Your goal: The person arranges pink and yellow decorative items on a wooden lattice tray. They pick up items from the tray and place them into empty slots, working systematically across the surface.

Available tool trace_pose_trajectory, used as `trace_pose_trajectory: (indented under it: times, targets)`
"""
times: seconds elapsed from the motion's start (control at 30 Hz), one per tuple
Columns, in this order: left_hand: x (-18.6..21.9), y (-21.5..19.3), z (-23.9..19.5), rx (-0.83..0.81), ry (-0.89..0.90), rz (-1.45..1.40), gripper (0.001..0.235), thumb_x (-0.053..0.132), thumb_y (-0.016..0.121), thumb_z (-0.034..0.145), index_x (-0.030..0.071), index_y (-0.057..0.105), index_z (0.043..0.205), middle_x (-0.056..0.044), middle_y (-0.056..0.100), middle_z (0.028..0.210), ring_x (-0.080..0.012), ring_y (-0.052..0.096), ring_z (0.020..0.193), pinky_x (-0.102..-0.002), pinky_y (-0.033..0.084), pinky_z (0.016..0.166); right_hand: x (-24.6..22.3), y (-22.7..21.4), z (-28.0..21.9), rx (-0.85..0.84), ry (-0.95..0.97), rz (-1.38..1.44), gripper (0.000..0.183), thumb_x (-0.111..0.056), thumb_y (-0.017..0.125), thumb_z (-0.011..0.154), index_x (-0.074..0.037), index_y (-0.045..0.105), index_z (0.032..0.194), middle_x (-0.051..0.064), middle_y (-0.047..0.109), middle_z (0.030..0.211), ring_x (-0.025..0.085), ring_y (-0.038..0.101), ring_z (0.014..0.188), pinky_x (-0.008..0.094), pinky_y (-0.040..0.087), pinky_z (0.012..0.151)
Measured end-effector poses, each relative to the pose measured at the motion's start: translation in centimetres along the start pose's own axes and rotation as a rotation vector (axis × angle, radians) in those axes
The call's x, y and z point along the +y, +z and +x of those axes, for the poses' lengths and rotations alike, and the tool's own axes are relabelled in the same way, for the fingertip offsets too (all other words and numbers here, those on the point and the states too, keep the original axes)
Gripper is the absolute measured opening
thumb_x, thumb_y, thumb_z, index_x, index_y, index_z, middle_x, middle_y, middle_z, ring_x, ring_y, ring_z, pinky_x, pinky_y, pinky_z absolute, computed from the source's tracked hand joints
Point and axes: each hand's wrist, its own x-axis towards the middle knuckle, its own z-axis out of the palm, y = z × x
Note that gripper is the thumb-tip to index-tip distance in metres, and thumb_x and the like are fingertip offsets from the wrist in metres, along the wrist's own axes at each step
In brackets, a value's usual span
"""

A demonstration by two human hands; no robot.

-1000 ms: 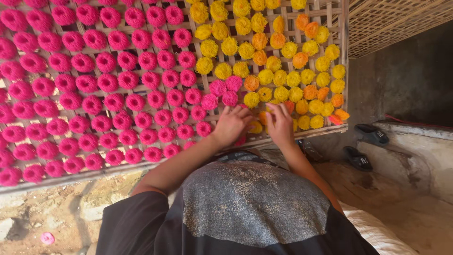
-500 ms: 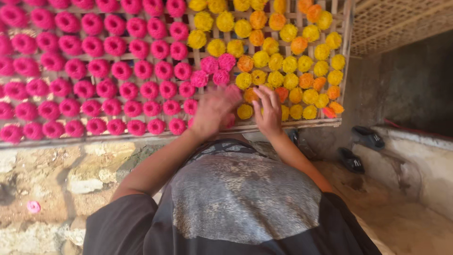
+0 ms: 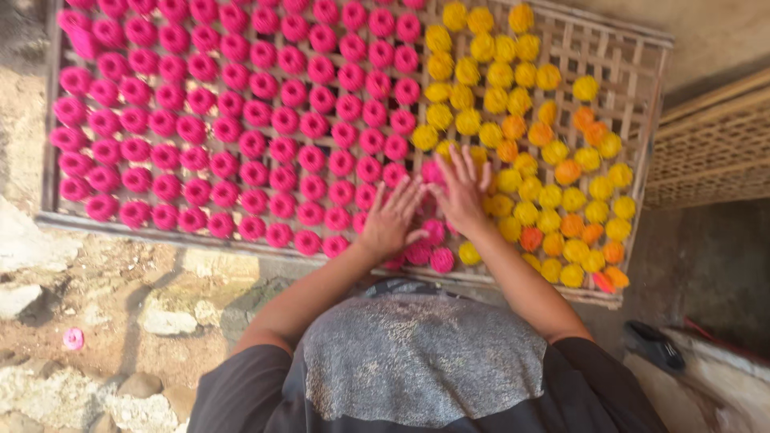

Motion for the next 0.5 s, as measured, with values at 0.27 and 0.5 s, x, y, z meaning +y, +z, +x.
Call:
trace_pose_trajectory:
  times: [0.27,0.5]
  targets:
    - [-16.8,-6.0,6.6,0.369,-0.137,-0.175,0.074,0.030,0.071,0.093,0.010,0.039,0.157,-0.014,0.046,0.157,-0.0325,0.040,0.149,-0.058,0.026,0.121,3.0,2.4,23.3,0.252,-0.081,0.319,0.041,-0.017,0.068,0.101,-0.001,0.057,0.138,0.021,0.058,0.133,0.043,0.056,0.125,0.048,0.045,0.108]
    - [-36.4,-9.2,21.1,0.424,-0.317,-0.086,0.052,0.033,0.067,0.098,0.021,0.056,0.147,-0.002,0.053,0.152,-0.0320,0.043,0.144,-0.055,0.034,0.114,6.8,7.5,35.2,0.319,0.066,-0.014,0.039,-0.018,0.080,0.090,-0.001,0.062,0.121,0.023,0.060,0.124,0.046,0.055,0.116,0.050,0.045,0.097]
